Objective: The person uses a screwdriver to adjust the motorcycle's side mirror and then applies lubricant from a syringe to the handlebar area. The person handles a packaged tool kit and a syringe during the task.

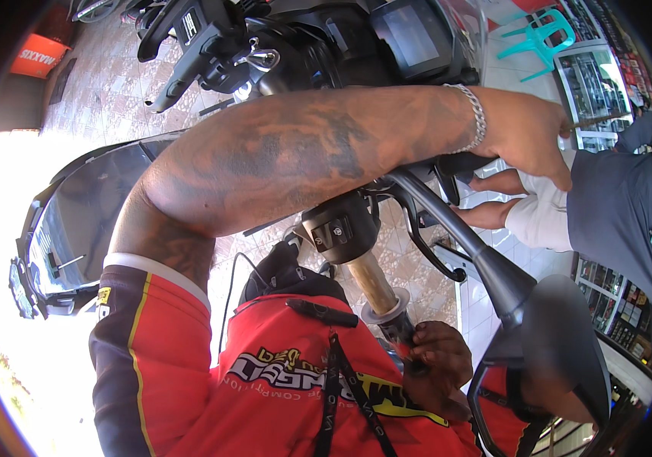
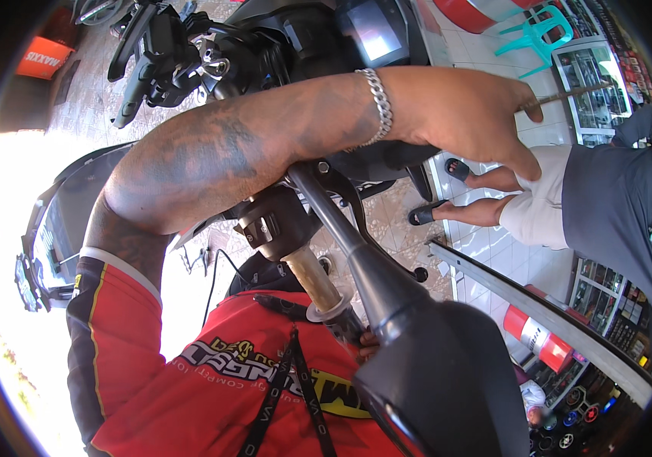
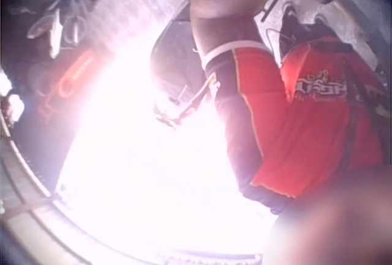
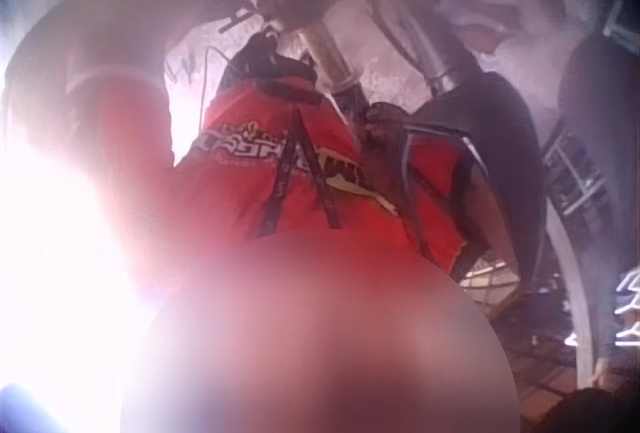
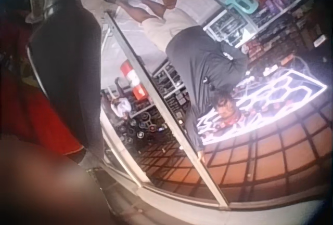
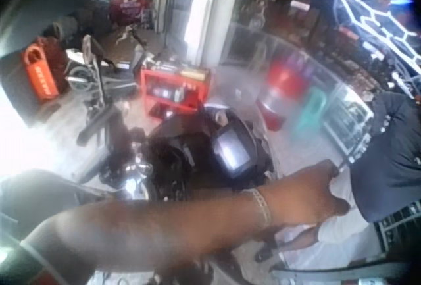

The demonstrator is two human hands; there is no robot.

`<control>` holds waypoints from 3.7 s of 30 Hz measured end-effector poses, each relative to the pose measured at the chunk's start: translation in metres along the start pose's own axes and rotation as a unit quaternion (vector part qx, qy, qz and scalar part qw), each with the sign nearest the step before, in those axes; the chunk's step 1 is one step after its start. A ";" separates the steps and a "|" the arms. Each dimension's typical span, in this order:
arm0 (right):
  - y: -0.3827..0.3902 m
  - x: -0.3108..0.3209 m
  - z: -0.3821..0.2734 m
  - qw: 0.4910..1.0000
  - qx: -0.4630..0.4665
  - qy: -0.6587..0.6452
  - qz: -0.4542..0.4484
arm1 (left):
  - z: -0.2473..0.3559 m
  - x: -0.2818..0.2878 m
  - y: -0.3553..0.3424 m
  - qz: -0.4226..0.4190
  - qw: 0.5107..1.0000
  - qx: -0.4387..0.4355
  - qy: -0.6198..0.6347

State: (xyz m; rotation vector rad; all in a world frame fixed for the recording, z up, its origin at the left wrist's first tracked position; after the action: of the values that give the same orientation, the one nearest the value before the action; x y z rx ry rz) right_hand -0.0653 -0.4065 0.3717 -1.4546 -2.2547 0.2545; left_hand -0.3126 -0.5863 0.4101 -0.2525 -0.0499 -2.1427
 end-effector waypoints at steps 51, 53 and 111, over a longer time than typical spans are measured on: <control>-0.025 -0.031 -0.008 0.988 0.044 0.095 -0.115 | 0.015 -0.016 0.030 -0.112 0.992 -0.032 -0.044; -0.016 -0.044 -0.002 0.996 0.044 0.077 0.000 | 0.012 -0.012 0.031 -0.108 0.993 -0.021 -0.036; 0.005 -0.050 0.019 0.993 0.082 0.059 0.063 | -0.008 -0.031 0.032 -0.107 0.991 -0.019 0.074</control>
State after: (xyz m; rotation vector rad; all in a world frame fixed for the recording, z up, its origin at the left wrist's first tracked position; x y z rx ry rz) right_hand -0.0522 -0.4481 0.3400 -1.4863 -2.0027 0.3746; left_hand -0.2707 -0.5798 0.3942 -0.1144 0.0527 -2.3721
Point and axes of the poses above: each hand's wrist, its own y-axis away from the middle knuckle, its own x-axis out of the back of the hand, z = x × y, the point moved 4 cm from there along -y, towards the middle knuckle, and after that the axes turned 5 degrees about -z, right-handed, at the moved point
